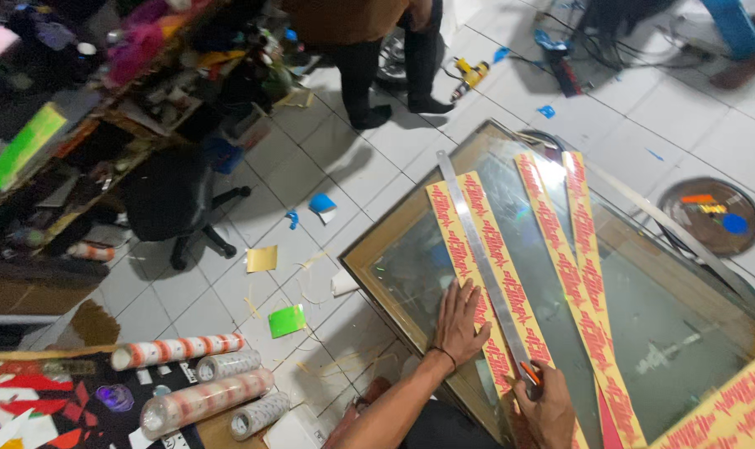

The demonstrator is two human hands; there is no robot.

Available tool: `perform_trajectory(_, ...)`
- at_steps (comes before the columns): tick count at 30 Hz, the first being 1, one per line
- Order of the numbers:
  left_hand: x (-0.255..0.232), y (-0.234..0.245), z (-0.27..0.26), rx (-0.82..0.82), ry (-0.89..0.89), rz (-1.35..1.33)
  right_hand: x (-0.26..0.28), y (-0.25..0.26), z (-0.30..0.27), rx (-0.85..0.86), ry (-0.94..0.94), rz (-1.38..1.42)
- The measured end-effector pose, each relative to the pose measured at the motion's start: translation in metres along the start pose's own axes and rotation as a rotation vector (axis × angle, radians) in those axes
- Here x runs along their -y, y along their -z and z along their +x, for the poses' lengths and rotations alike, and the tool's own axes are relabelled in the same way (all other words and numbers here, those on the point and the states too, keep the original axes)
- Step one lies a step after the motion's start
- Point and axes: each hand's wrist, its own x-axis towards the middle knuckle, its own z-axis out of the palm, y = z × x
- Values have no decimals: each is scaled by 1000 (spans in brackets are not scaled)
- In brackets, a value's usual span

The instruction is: The person uses a utility knife and a metal ruler to cut a large sheet of yellow patterned material into long strips on a glass table. The person repeatedly aligns the ruler and slices through the material to create uniform pieces.

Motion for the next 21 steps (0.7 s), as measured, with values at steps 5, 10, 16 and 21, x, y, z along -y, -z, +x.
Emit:
perform_trajectory(5,15,-10,4,-83,-86,-48,1,7,-13,27,-74,-137)
perform_trajectory(10,13,36,43,-118,-212,38,-43,-9,-19,60,-26,-228)
perform_trajectory(16,78,21,152,-143,11,-127,-60,-12,-17,24,61,-41)
perform_trajectory(21,115,5,201,97,54,85,-74,-18,-18,-43,202,21)
